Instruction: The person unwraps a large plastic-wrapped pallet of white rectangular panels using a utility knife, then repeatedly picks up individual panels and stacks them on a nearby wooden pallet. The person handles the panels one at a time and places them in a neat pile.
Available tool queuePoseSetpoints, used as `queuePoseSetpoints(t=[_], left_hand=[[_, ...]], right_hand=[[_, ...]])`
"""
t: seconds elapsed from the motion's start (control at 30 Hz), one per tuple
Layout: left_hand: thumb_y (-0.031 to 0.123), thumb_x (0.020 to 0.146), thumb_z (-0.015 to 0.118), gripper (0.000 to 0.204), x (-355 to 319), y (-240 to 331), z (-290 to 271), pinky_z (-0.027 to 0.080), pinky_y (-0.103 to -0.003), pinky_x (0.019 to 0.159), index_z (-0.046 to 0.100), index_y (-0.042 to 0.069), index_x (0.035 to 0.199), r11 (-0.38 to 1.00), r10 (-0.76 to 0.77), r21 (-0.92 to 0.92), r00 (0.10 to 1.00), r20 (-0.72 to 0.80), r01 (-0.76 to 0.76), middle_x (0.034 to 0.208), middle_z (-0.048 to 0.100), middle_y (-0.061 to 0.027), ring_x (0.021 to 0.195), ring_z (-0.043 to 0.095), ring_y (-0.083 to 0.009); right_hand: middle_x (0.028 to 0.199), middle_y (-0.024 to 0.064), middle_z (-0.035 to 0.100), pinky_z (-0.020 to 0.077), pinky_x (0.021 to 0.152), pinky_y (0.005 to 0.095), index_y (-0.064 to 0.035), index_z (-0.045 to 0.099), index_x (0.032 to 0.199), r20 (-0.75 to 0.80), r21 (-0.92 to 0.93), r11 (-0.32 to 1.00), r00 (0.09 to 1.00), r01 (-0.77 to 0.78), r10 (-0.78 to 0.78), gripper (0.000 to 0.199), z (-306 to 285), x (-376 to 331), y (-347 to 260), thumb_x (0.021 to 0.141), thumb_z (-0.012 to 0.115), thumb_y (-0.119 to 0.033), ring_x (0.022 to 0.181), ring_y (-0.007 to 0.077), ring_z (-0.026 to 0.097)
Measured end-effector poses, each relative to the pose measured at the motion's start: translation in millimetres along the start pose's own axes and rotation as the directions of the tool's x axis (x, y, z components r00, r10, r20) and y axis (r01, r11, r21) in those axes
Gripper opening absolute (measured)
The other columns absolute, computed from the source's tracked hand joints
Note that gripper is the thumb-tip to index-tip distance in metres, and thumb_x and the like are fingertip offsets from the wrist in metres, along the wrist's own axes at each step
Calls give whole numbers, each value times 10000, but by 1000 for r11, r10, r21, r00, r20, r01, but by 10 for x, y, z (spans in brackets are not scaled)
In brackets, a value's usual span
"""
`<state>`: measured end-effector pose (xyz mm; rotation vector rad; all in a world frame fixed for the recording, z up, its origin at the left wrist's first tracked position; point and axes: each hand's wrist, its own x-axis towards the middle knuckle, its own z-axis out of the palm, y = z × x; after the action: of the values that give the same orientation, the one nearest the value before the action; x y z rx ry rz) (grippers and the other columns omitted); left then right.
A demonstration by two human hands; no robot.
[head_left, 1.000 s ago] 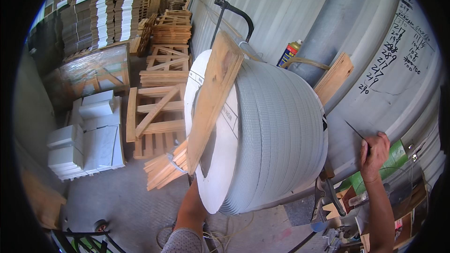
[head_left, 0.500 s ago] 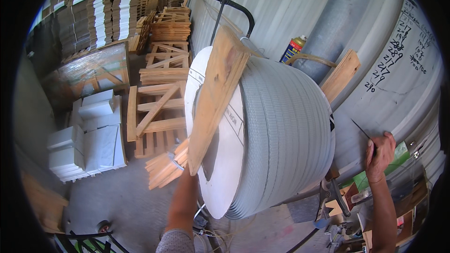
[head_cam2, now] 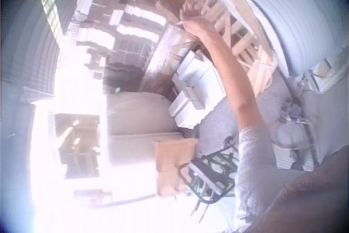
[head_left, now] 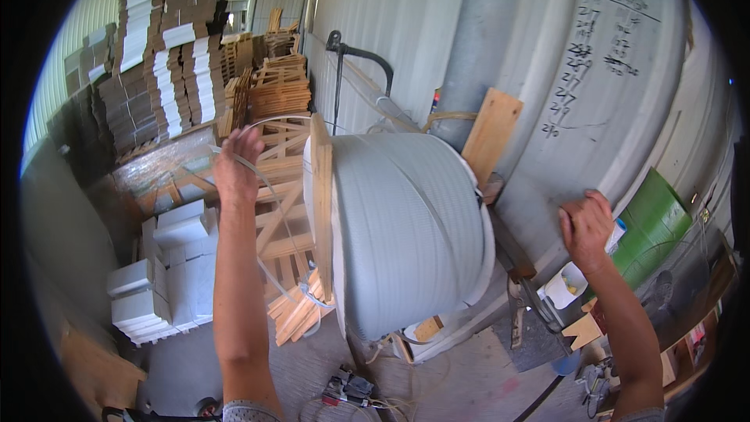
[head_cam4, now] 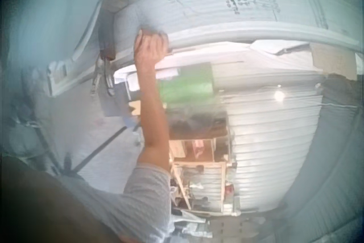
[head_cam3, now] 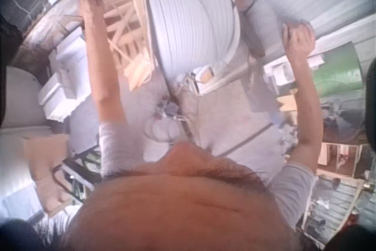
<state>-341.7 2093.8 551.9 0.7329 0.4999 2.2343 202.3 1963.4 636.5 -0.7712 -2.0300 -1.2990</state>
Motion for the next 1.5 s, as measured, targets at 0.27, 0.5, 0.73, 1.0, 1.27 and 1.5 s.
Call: queuePoseSetpoints(t=[0.27,0.5,0.73,1.0,1.27,1.5], left_hand=[[204,1010,314,383,-1737,1390,1401,506,-391,915,459,-84,1215,988,145,-87,958,246,-127,1184,573,-256,1066,604,-306],[360,1002,349,426,-4039,1592,1189,470,-294,548,555,-10,952,962,-131,269,934,334,38,749,604,-115,591,575,-203],[318,1016,377,374,-6739,1092,926,447,-270,601,580,4,1005,767,-133,628,990,-48,133,776,594,-75,632,548,-144],[248,1022,363,303,-8602,712,932,444,-271,741,569,28,1059,480,-390,806,907,-159,347,799,572,-18,760,531,-118],[232,1017,377,275,-9292,635,650,470,-310,750,566,46,1089,219,-715,867,678,-169,448,862,589,-36,796,566,-141],[258,993,385,365,-9634,885,233,409,-354,982,538,-13,1185,498,-607,742,791,-71,449,1148,608,-96,1094,564,-240]], right_hand=[[728,57,530,480,836,371,-60,586,805,-71,10,1000,997,20,-19,163,-83,-54,74,702,712,-56,684,216,548],[712,58,494,454,829,337,-74,560,785,-183,38,998,982,48,-40,132,-149,-152,139,744,684,-85,729,218,551],[757,93,587,449,688,412,-54,572,820,-264,608,788,913,-91,310,95,-553,-376,-127,800,654,-98,722,288,564],[1072,143,612,506,869,447,-55,561,987,763,-449,-644,110,-620,-637,194,-1972,-2695,-2454,875,632,-196,1001,288,617],[1163,118,578,519,746,411,-70,560,1075,616,-710,-542,-25,-449,-787,245,-2440,-3596,-3058,881,620,-208,1029,300,575],[895,59,647,370,452,240,-75,594,942,674,-613,-665,157,-427,-722,129,-2957,-3462,-3239,887,612,-191,691,176,589]])
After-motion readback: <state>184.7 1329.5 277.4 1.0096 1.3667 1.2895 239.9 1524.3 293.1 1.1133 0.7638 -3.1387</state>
